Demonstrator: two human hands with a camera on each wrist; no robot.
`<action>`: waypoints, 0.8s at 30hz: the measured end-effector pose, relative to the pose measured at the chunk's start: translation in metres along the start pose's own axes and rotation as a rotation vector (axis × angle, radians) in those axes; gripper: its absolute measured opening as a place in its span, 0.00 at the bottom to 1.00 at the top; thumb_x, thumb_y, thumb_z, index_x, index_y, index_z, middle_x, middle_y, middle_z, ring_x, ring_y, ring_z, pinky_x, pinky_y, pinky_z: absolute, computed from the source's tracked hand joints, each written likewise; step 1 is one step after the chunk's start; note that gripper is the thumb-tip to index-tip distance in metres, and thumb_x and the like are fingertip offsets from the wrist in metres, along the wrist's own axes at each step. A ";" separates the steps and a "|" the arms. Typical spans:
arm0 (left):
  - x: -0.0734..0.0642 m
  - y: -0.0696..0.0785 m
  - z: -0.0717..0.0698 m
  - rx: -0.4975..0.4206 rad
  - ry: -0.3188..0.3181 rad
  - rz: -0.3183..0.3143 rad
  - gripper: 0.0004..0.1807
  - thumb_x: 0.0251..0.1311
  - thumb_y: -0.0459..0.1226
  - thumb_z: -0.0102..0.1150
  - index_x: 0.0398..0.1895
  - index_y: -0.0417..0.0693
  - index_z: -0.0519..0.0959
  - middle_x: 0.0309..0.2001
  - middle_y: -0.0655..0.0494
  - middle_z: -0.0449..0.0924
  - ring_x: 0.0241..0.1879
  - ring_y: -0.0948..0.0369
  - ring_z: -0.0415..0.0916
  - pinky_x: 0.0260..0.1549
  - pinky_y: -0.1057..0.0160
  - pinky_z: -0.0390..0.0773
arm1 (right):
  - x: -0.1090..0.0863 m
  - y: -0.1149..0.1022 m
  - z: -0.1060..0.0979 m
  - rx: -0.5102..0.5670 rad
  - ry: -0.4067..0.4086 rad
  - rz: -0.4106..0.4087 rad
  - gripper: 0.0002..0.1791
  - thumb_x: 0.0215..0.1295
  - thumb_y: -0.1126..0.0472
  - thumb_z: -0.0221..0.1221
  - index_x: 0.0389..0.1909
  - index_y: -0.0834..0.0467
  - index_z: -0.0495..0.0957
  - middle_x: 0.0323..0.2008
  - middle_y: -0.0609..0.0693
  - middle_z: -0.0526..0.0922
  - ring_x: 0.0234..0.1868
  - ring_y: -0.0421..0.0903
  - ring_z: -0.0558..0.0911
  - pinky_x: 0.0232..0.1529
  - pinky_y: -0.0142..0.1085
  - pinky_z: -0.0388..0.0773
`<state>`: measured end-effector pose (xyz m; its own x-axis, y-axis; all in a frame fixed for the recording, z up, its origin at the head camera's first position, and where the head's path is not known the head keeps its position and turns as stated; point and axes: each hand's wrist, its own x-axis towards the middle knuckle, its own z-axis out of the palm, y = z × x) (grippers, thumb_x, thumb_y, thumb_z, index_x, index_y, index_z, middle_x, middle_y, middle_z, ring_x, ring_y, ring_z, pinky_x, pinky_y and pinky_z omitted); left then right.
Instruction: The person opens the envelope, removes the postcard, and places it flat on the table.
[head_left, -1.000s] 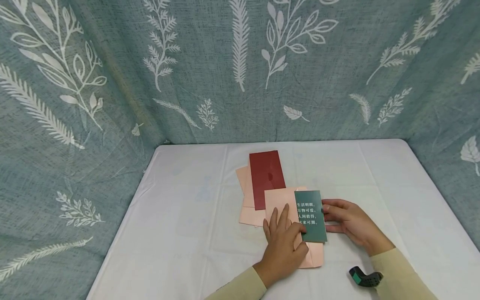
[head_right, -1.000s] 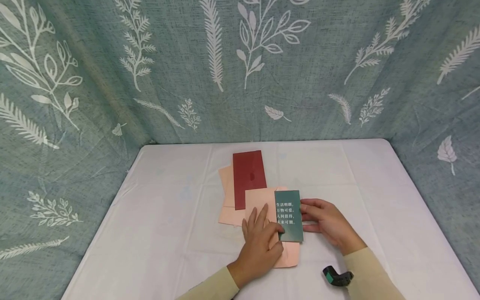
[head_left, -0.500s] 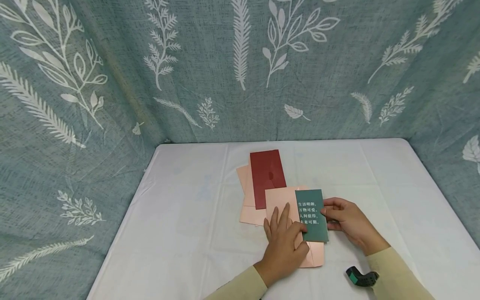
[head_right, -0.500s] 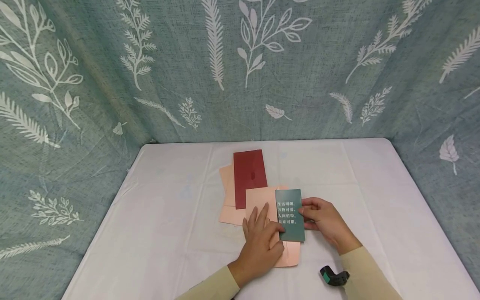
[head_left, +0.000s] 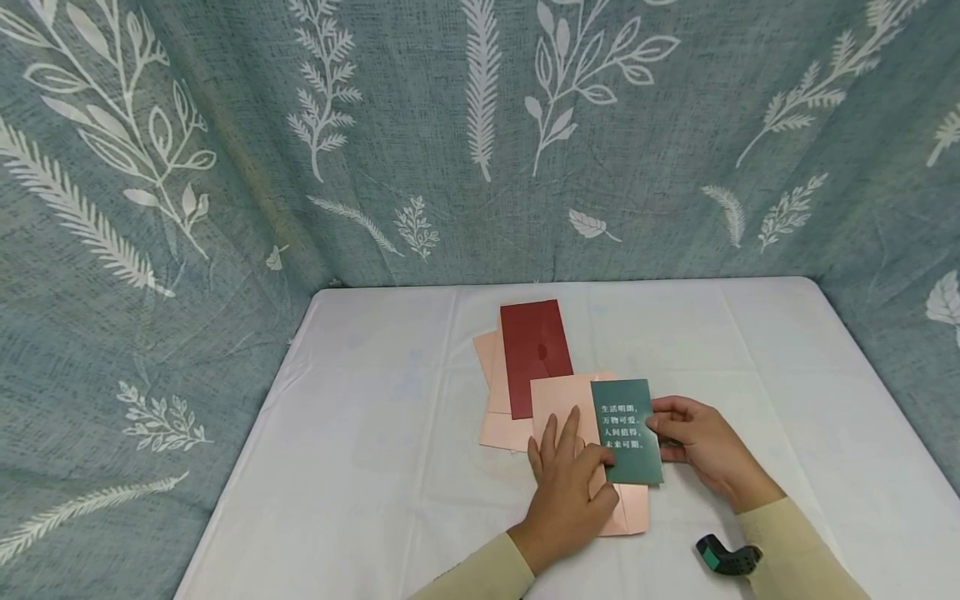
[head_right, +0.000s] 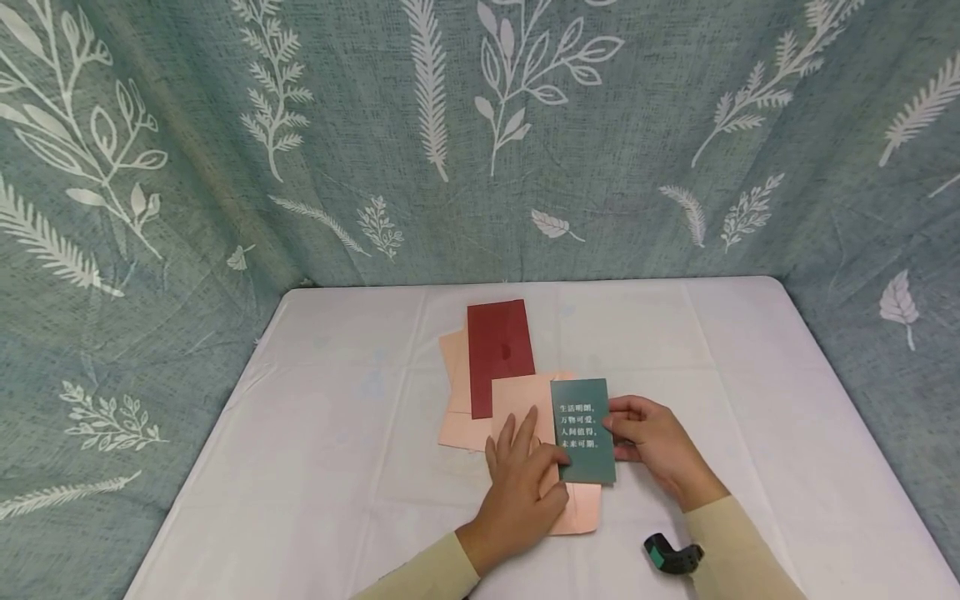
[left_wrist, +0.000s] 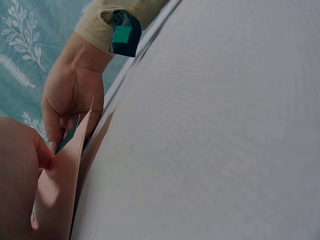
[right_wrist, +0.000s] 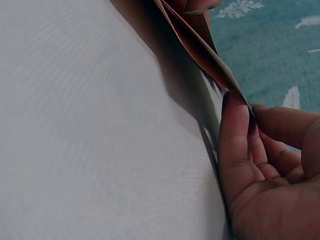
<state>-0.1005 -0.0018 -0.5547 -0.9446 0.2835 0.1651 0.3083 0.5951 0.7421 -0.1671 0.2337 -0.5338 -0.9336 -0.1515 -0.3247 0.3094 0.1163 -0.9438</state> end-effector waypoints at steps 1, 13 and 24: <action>0.000 0.000 0.000 0.001 0.002 0.002 0.13 0.61 0.37 0.56 0.46 0.60 0.82 0.87 0.49 0.49 0.85 0.40 0.36 0.69 0.19 0.34 | 0.000 0.000 -0.001 -0.004 -0.001 -0.003 0.25 0.81 0.65 0.61 0.70 0.74 0.70 0.47 0.56 0.82 0.41 0.44 0.84 0.38 0.39 0.87; -0.001 -0.002 0.002 0.012 0.025 0.026 0.11 0.60 0.37 0.56 0.44 0.59 0.82 0.87 0.46 0.50 0.84 0.38 0.38 0.69 0.19 0.35 | -0.003 0.003 -0.012 0.037 0.000 -0.021 0.25 0.80 0.65 0.62 0.69 0.75 0.69 0.47 0.52 0.84 0.43 0.43 0.84 0.40 0.39 0.87; -0.001 -0.001 0.001 -0.003 0.042 0.047 0.13 0.58 0.35 0.54 0.43 0.57 0.82 0.86 0.45 0.51 0.84 0.37 0.38 0.69 0.19 0.34 | -0.004 0.005 -0.025 0.007 0.030 -0.025 0.25 0.80 0.66 0.62 0.69 0.76 0.68 0.45 0.50 0.84 0.43 0.43 0.84 0.41 0.39 0.87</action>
<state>-0.0997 -0.0021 -0.5567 -0.9331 0.2789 0.2268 0.3519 0.5794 0.7352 -0.1660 0.2590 -0.5357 -0.9462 -0.1244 -0.2987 0.2866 0.1064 -0.9521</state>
